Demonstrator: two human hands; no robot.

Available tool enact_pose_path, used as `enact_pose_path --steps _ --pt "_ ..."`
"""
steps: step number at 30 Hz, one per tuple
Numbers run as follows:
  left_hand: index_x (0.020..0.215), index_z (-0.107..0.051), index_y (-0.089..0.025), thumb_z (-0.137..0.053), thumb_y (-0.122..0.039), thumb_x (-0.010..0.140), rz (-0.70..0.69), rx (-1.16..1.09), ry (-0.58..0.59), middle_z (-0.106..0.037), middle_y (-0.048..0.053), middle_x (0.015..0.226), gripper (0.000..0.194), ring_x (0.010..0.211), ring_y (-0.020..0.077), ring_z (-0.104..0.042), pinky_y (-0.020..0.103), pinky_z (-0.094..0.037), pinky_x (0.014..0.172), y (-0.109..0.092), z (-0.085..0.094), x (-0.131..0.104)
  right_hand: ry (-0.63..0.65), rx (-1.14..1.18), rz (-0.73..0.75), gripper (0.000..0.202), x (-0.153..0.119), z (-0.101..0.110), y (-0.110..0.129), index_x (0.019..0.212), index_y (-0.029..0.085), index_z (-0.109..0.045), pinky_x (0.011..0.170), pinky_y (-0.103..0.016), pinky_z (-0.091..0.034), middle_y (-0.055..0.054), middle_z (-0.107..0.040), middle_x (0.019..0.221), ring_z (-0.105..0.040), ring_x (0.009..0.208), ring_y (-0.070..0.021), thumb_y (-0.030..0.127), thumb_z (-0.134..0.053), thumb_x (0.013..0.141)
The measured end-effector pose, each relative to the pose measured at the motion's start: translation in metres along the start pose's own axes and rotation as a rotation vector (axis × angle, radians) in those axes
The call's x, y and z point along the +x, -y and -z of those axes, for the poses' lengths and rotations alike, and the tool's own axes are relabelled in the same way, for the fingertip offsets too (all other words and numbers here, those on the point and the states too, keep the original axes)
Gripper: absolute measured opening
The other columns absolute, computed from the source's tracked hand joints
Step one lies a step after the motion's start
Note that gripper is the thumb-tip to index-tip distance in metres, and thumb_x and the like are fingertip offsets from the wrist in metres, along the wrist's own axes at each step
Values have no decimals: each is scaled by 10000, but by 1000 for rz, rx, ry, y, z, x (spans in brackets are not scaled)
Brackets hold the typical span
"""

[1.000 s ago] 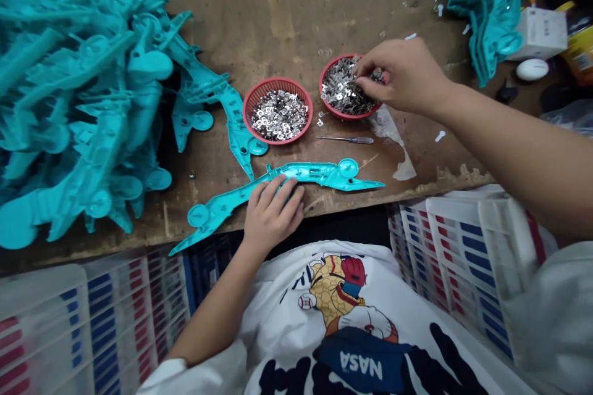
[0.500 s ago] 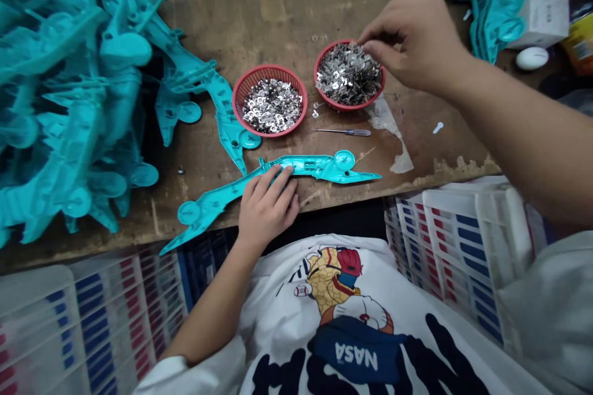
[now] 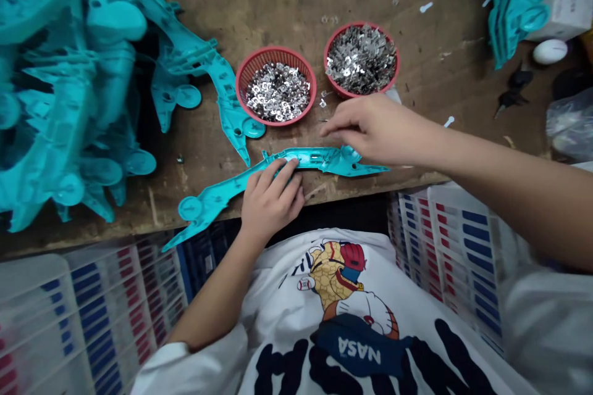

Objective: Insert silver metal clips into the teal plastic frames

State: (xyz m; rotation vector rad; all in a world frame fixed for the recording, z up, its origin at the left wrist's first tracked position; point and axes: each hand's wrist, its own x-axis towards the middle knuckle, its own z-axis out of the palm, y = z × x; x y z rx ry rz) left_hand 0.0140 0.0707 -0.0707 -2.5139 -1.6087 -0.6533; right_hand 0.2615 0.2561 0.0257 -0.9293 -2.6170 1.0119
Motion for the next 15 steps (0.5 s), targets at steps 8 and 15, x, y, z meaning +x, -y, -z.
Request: enact_pose_path --steps 8,15 --pt "1305 -844 -219 -722 -242 1089 28 -54 -22 -825 153 1544 250 1396 385 -800 507 -541 1024 0 -6 -3 337 -21 -326 196 15 1 3 1258 219 -895 877 -320 -607 -31 -876 1010 -820 886 -206 283 -800 1099" --pt "1347 -841 -240 -685 -254 1112 69 -106 5 -804 140 1585 282 1454 402 -770 539 -537 1075 1 -10 -6 340 -32 -321 272 16 -14 14 1182 212 -930 900 -340 -610 -32 -886 978 -828 924 -224 165 -675 1101"
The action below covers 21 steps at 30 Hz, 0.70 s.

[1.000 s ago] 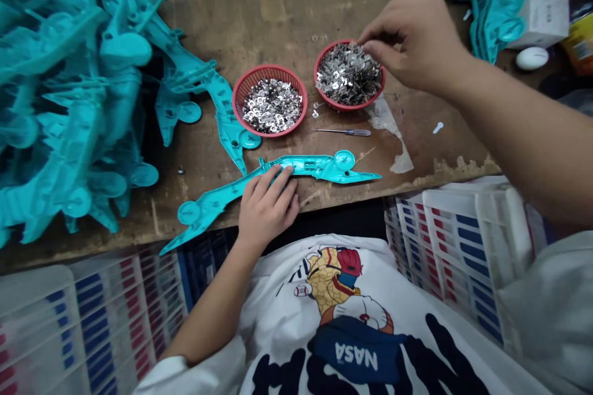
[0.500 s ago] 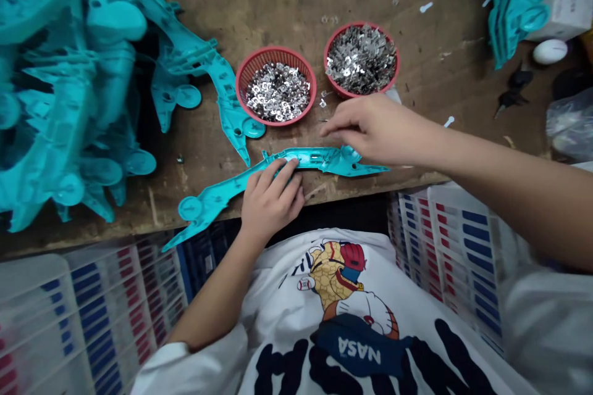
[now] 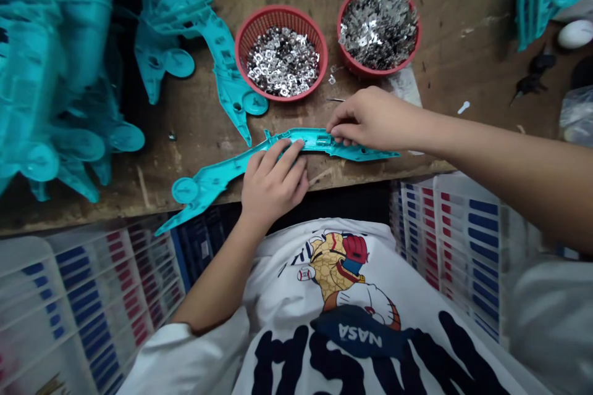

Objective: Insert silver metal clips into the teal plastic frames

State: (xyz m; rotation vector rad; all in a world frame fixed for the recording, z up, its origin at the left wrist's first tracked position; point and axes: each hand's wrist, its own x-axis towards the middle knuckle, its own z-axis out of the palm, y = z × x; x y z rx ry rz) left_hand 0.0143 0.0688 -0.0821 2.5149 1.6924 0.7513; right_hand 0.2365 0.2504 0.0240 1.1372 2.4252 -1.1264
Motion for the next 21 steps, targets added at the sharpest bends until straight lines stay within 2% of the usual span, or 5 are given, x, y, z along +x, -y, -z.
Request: enact_pose_path --steps 5,10,14,21 --pt "1341 -832 -229 -685 -249 1115 -21 9 -34 -809 141 1577 270 1449 399 -775 533 -532 1059 0 -2 0 -44 -92 -14 295 1 -5 5 1217 181 -934 970 -390 -593 -79 -896 1078 -833 1064 -278 196 -666 1095" --pt "1359 -833 -256 -687 -256 1110 35 -61 1 -788 138 1612 289 1492 418 -748 558 -519 1084 1 -4 -1 -46 -70 -7 298 2 -7 2 1212 198 -931 948 -386 -590 -75 -899 1097 -833 1032 -270 200 -654 1101" --pt "1362 -829 -259 -684 -256 1112 39 -55 4 -786 138 1616 289 1498 420 -745 561 -516 1080 1 -5 -2 -97 -72 55 301 2 -10 -4 1231 210 -931 894 -382 -586 -79 -900 1079 -824 1017 -280 253 -663 1102" --pt "1362 -836 -268 -684 -257 1106 55 -65 11 -791 130 1610 298 1505 415 -740 564 -517 1094 2 -4 -3 -120 -262 161 314 -1 -21 2 1221 166 -906 898 -385 -513 -119 -888 1153 -780 1002 -286 209 -624 1090"
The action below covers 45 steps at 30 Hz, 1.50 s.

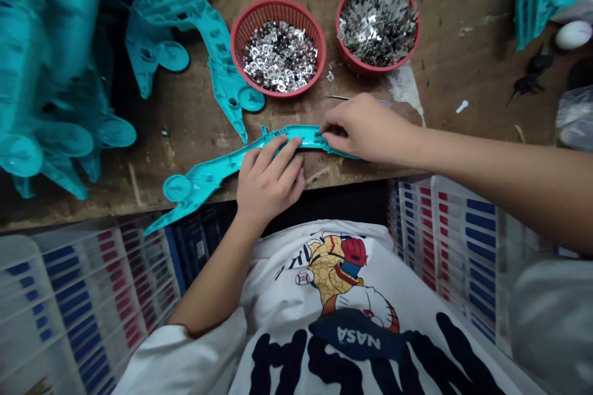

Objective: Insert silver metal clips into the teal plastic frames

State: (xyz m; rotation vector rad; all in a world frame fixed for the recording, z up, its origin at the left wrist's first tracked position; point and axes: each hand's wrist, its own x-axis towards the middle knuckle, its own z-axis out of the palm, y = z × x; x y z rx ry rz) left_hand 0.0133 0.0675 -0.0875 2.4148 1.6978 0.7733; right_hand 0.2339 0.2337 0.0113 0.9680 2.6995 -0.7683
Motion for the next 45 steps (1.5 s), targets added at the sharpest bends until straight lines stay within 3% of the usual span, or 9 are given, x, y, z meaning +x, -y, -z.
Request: enact_pose_path --steps 9,15,28,38,45 --pt "1328 -828 -257 -691 -242 1105 -52 65 -42 -796 128 1601 262 1471 401 -768 545 -526 1034 -2 2 4 -64 -55 11 274 -1 -3 -2 1220 138 -864 913 -393 -478 -157 -860 1155 -746 1023 -312 230 -633 1107" --pt "1355 -835 -268 -669 -260 1113 -30 69 -18 -790 121 1612 293 1494 402 -751 545 -530 1040 -2 1 2 5 -65 27 286 -1 7 -3 1230 167 -880 905 -394 -470 -131 -872 1155 -759 1037 -307 220 -638 1087" --pt "1350 -845 -271 -666 -283 1109 59 -29 40 -770 142 1637 300 1548 436 -714 595 -522 1116 -1 0 1 8 -5 -52 278 -2 13 -3 1215 213 -918 879 -397 -521 -112 -896 1107 -794 992 -309 295 -689 1080" --pt "1356 -838 -271 -646 -290 1126 35 9 28 -770 127 1641 300 1537 430 -722 583 -526 1089 -2 0 1 -8 17 -51 294 -2 11 -6 1196 240 -923 894 -421 -568 -108 -895 1059 -804 1037 -344 418 -719 1082" --pt "1367 -833 -277 -628 -297 1132 31 15 35 -763 126 1651 312 1546 427 -715 591 -528 1095 -2 0 0 5 -4 -41 281 -3 15 -3 1191 262 -927 914 -431 -582 -93 -901 1071 -813 1024 -340 370 -700 1065"
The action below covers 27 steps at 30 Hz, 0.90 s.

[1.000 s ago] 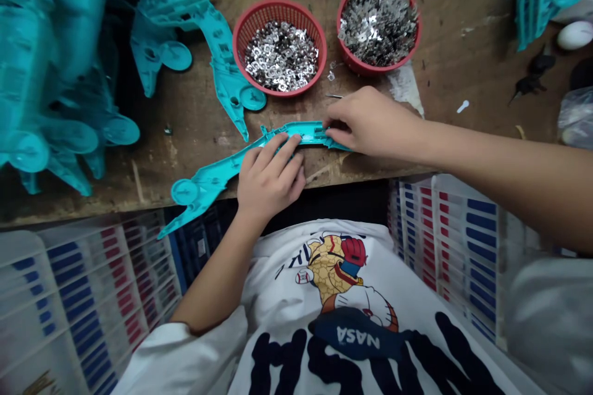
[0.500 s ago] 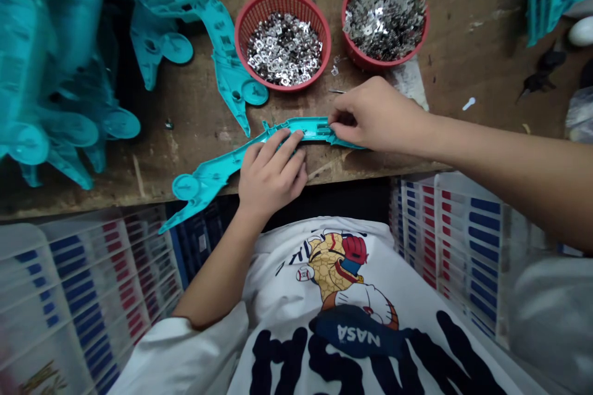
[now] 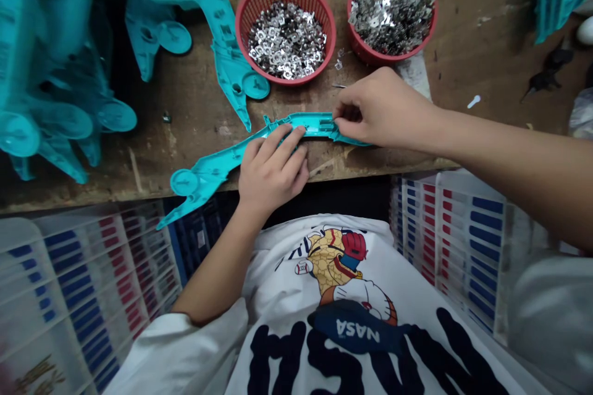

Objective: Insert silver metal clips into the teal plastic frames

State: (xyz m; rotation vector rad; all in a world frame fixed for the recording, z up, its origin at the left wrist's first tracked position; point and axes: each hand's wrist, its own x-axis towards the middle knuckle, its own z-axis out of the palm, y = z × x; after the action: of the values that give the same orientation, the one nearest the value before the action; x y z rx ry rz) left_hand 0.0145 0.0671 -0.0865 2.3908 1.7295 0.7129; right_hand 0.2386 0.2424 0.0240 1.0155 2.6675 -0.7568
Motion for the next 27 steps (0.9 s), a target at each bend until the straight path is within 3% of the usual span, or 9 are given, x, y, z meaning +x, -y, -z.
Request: enact_pose_path --steps 7,15,22,27 --pt "1370 -836 -283 -612 -303 1133 37 -52 24 -755 119 1664 326 1569 435 -694 604 -514 1123 0 -1 0 0 -7 -10 294 0 -1 1 1198 243 -926 899 -430 -588 -103 -903 1058 -817 991 -341 395 -712 1065" --pt "1340 -832 -269 -599 -306 1140 22 -22 24 -763 127 1649 309 1561 430 -702 601 -523 1113 0 -1 1 0 -48 -36 275 -1 3 5 1157 240 -914 885 -426 -586 -100 -906 1071 -824 936 -320 233 -679 1014" --pt "1341 -827 -277 -597 -313 1130 54 -64 39 -755 123 1662 314 1585 437 -679 619 -520 1135 -1 -1 1 -7 15 -23 302 0 -2 -1 1198 275 -922 865 -432 -590 -86 -903 1040 -818 1018 -349 430 -695 1074" --pt "1321 -829 -280 -587 -319 1141 55 -64 50 -755 126 1660 304 1579 429 -680 620 -517 1103 -1 0 2 7 11 -20 285 0 -5 -1 1189 266 -922 875 -428 -567 -102 -897 1060 -808 1006 -344 420 -713 1073"
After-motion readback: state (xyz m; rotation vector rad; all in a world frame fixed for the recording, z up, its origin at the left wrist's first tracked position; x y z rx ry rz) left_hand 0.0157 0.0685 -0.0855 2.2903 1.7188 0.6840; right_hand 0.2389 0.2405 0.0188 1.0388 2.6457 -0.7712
